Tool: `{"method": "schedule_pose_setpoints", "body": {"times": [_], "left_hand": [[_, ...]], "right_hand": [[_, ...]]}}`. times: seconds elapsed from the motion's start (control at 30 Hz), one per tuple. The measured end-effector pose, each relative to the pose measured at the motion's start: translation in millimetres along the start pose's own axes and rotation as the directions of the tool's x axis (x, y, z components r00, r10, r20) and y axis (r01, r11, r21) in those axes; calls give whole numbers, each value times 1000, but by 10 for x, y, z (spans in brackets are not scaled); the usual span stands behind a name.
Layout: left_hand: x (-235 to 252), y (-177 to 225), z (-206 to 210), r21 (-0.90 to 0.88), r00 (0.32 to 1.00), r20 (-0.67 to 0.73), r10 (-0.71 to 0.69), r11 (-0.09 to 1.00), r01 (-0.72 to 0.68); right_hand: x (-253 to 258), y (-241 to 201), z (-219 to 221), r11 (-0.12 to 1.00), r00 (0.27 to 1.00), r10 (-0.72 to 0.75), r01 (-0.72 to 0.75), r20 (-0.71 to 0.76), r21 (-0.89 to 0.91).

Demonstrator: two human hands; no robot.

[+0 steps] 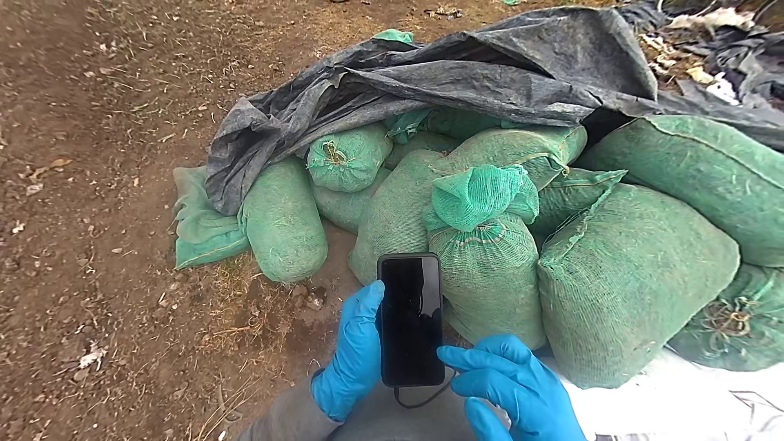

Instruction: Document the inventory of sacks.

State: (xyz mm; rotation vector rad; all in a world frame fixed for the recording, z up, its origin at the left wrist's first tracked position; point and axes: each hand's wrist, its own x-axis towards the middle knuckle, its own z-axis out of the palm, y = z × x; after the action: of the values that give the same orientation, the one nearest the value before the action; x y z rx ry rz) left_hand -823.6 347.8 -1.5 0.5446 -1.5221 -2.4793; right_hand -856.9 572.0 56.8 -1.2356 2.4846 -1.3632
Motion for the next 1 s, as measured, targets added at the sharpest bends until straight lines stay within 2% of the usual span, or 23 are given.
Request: {"method": "schedule_pose_setpoints", "body": {"times": [0.13, 0.27, 0.4, 0.6, 0.83, 0.93, 1.0], "left_hand": [[-6, 34, 63, -9, 1000, -22, -11, 1000, 10], [23, -24, 20, -13, 999, 38, -6, 1000, 6], [10, 82, 211, -10, 999, 16, -45, 999, 45], [123, -219, 159, 34, 983, 183, -1, 999, -6], [185, -342, 355, 86, 956, 293, -13, 996, -13], [159, -258, 574, 125, 961, 265, -74, 991, 41], [198, -359, 566, 124, 941, 334, -59, 992, 18]], "right_hand": [[-22, -4, -7, 1000, 1000, 2, -2, -13, -2], [-47, -16, -24, 1000, 1000, 13, -13, -24, -2], [-108, -37, -55, 999, 998, 36, -37, -51, -16], [-316, -45, -116, 994, 988, 92, -98, -126, -45], [-562, -83, -167, 983, 957, 152, -173, -248, -68], [-657, -114, -175, 974, 938, 180, -211, -296, -79], [-729, -130, -180, 968, 926, 200, -238, -320, -83]]}}
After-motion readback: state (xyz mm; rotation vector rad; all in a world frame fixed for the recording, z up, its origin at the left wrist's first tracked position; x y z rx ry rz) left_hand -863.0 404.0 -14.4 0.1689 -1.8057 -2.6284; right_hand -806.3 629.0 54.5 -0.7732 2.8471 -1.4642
